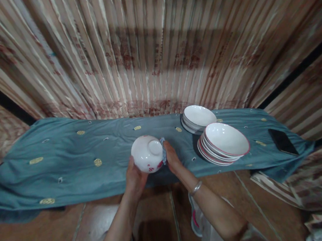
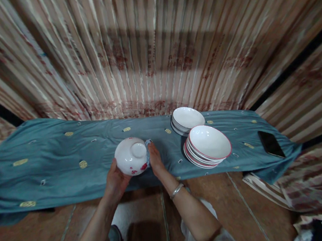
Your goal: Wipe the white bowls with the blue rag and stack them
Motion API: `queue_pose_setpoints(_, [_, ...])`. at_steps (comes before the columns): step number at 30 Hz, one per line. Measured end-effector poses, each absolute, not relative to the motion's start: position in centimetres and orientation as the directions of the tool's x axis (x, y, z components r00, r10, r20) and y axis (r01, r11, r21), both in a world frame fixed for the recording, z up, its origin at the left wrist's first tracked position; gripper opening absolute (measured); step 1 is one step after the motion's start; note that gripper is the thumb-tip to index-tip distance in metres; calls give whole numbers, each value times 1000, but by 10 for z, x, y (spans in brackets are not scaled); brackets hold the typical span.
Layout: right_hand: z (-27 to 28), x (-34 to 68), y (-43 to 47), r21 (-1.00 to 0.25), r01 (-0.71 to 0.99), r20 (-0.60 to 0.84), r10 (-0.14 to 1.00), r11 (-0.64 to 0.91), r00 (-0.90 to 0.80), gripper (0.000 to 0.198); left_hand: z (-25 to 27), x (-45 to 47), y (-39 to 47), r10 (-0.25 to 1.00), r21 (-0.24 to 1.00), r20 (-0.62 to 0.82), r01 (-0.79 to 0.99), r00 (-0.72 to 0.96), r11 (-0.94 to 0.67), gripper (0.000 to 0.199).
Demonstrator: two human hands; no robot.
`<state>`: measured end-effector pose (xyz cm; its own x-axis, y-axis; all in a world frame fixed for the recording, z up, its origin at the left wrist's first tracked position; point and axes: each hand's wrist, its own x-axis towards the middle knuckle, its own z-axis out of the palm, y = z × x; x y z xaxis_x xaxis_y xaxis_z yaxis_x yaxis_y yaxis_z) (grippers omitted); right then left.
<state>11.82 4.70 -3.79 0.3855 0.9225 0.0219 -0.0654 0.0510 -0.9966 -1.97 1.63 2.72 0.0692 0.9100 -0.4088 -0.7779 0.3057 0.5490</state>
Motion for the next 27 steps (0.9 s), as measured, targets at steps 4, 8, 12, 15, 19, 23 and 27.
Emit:
queue_pose_setpoints(4, [-34, 104, 38, -994, -103, -89, 889, -47, 449, 50, 27, -22, 19, 878, 492, -476, -812, 50, 313, 42])
queue_pose_setpoints(8, [-32, 96, 30, -994, -85, -94, 895, -63, 436, 58, 27, -24, 20, 878, 482, -474, -816, 64, 320, 43])
queue_pose_setpoints(12, [-35, 92, 22, -997, -8, -79, 904, -83, 420, 67, 31, -24, 20, 856, 483, -514, -807, 52, 339, 42])
queue_pose_setpoints(15, [-37, 86, 15, -993, 64, -66, 909, -101, 411, 68, 35, -24, 21, 842, 491, -539, -802, 28, 341, 41])
queue_pose_setpoints(19, [-40, 73, 4, -977, 186, -30, 932, -104, 361, 70, 34, -28, 24, 833, 481, -553, -809, 19, 338, 43])
queue_pose_setpoints(23, [-43, 62, -8, -955, 297, 105, 952, 16, 287, 66, 29, -33, 27, 844, 420, -532, -847, 61, 326, 46])
queue_pose_setpoints(27, [-40, 57, -18, -886, 454, 199, 962, 97, 184, 63, 26, -36, 29, 867, 372, -492, -881, 79, 292, 48])
